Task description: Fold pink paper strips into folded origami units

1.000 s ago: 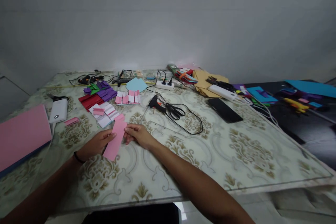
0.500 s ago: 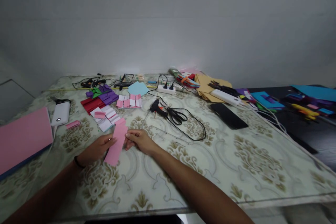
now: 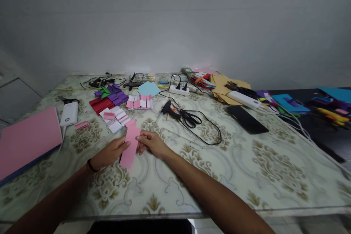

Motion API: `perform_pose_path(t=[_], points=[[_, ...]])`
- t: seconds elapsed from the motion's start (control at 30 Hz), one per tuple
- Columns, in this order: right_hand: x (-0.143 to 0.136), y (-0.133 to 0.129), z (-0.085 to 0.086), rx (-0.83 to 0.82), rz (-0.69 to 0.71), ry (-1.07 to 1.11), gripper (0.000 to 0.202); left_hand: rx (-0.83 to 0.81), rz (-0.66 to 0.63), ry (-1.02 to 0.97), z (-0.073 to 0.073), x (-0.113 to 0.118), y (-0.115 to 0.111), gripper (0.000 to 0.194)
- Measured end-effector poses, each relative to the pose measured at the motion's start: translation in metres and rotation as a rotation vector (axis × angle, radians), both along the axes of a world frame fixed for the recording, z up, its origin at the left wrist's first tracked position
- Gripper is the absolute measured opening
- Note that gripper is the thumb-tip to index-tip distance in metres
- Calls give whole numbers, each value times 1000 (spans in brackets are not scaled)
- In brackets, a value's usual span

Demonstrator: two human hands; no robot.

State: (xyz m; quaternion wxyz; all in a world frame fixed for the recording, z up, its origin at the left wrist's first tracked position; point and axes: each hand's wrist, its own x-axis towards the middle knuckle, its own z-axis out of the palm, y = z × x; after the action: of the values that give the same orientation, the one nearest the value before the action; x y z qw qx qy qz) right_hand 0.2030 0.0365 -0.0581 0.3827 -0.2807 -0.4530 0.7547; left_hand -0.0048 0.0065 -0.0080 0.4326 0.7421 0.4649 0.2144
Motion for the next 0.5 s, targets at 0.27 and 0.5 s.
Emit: perform_pose_path(t=[0.27, 0.5], points=[[-1, -4, 3, 29, -52, -7, 38, -15, -12, -6, -2, 0, 0, 40], [0, -8, 6, 71, -98, -19, 39, -26, -34, -13, -1, 0, 0, 38]])
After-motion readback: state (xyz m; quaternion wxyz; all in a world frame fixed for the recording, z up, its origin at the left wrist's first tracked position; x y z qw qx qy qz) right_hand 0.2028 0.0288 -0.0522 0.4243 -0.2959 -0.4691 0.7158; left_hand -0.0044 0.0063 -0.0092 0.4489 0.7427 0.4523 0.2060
